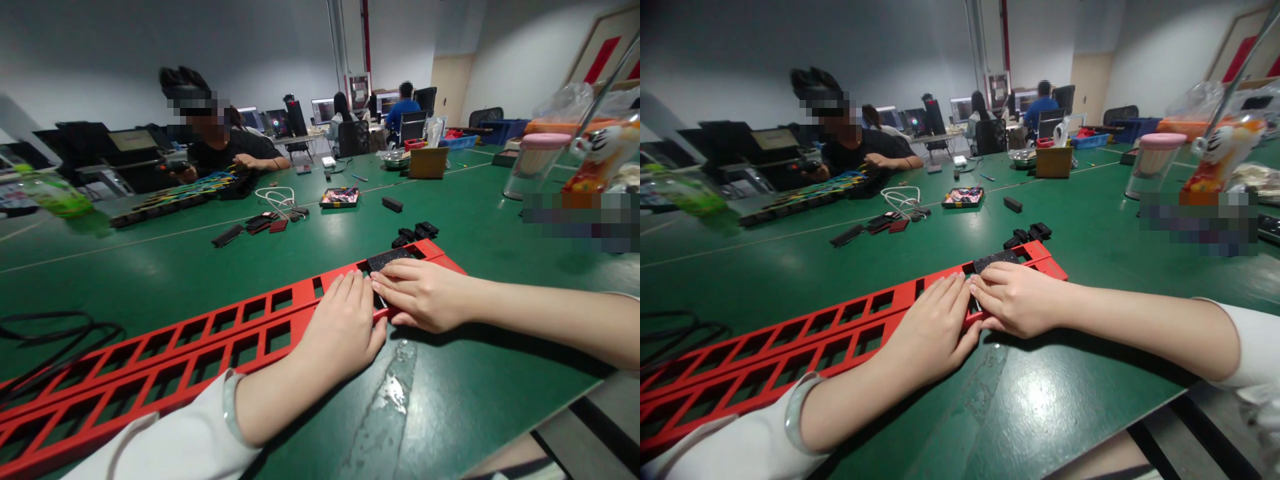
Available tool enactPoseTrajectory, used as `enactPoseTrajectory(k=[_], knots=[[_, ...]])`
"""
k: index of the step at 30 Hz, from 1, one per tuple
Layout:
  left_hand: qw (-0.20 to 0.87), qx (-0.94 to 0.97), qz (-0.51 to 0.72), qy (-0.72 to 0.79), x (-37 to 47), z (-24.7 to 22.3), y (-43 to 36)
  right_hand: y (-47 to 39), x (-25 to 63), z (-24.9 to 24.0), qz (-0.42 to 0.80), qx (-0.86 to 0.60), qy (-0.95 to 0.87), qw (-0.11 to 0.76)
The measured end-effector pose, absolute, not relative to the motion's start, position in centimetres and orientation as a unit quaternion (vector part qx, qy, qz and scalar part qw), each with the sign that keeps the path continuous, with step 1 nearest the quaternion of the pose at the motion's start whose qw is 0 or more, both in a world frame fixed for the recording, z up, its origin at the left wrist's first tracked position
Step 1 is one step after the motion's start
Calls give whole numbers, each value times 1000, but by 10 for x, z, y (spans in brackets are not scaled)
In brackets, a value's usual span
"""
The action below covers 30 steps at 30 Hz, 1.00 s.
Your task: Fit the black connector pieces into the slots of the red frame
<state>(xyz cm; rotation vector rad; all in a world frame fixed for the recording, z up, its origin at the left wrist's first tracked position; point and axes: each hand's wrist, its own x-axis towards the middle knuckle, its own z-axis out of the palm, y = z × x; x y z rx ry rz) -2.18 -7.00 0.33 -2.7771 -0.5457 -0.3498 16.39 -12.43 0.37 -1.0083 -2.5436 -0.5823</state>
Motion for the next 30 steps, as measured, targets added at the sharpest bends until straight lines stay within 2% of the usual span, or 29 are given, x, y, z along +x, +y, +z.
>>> enactPoseTrajectory(k=[3, 9, 16, 30], knots=[[147, -964, -118, -189, -22, 3, -70, -126, 164, 4, -192, -355, -898, 174], [147, -965, -108, -187, -21, 6, -70, -122, 165, 1, -146, -370, -883, 249], [141, -967, -112, -181, -22, 7, -69, -119, 172, 0, -41, -385, -880, 276], [141, -966, -114, -185, -23, 6, -70, -120, 171, 1, 57, -417, -852, 312]])
